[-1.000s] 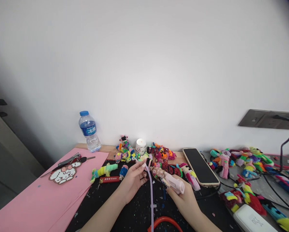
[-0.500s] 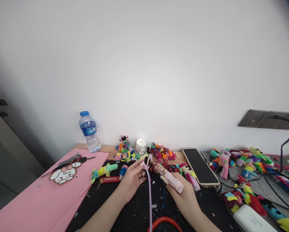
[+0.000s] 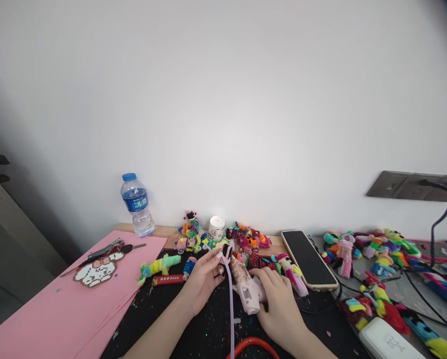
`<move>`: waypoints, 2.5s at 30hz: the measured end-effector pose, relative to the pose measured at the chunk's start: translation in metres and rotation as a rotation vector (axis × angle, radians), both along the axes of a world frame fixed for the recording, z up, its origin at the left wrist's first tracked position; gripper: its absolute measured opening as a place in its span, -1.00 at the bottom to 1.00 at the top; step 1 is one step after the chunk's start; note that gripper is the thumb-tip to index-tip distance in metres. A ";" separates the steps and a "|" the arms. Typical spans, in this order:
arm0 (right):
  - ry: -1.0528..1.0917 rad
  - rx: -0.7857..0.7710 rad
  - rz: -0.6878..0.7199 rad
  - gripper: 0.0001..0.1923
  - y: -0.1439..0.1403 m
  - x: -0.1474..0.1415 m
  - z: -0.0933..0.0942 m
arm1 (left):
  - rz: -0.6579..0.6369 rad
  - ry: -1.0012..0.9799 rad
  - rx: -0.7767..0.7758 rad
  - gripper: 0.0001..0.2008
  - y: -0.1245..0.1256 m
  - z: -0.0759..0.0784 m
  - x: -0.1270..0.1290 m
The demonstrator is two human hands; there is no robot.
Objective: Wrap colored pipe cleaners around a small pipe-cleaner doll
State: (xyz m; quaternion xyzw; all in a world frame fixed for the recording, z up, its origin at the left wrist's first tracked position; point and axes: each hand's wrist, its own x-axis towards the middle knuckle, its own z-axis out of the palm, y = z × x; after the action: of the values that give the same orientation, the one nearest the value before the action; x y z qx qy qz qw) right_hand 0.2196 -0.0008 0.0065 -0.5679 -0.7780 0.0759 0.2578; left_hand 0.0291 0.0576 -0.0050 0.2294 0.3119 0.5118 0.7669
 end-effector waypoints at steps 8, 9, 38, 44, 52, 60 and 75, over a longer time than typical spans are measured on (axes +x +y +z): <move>0.062 0.222 0.130 -0.51 -0.007 -0.001 0.000 | -0.022 0.005 0.029 -0.66 -0.003 0.004 0.003; 0.070 0.268 0.142 -0.53 -0.008 -0.002 0.000 | -0.020 0.010 0.029 -0.65 -0.003 0.004 0.003; 0.010 0.497 0.395 -0.91 -0.006 -0.024 0.003 | 0.008 0.200 0.185 -0.64 -0.007 0.017 0.004; 0.080 0.465 0.332 -0.79 -0.009 -0.018 0.005 | 0.009 0.116 0.160 -0.68 -0.005 0.013 -0.001; -0.135 0.199 -0.013 -0.77 0.004 -0.014 0.002 | 0.058 -0.066 0.061 -0.81 -0.002 0.012 -0.009; -0.372 0.183 -0.152 -0.75 0.017 -0.006 -0.009 | 0.062 -0.077 0.029 -0.79 -0.004 0.014 -0.008; -0.301 0.298 -0.227 -0.74 0.030 0.012 -0.001 | 0.014 -0.050 0.073 -0.77 -0.003 0.012 -0.007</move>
State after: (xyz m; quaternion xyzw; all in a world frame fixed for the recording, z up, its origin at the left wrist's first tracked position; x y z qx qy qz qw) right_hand 0.2312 0.0295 0.0057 -0.6123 -0.7414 -0.1549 0.2267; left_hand 0.0219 0.0548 0.0074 0.2422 0.2752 0.5338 0.7620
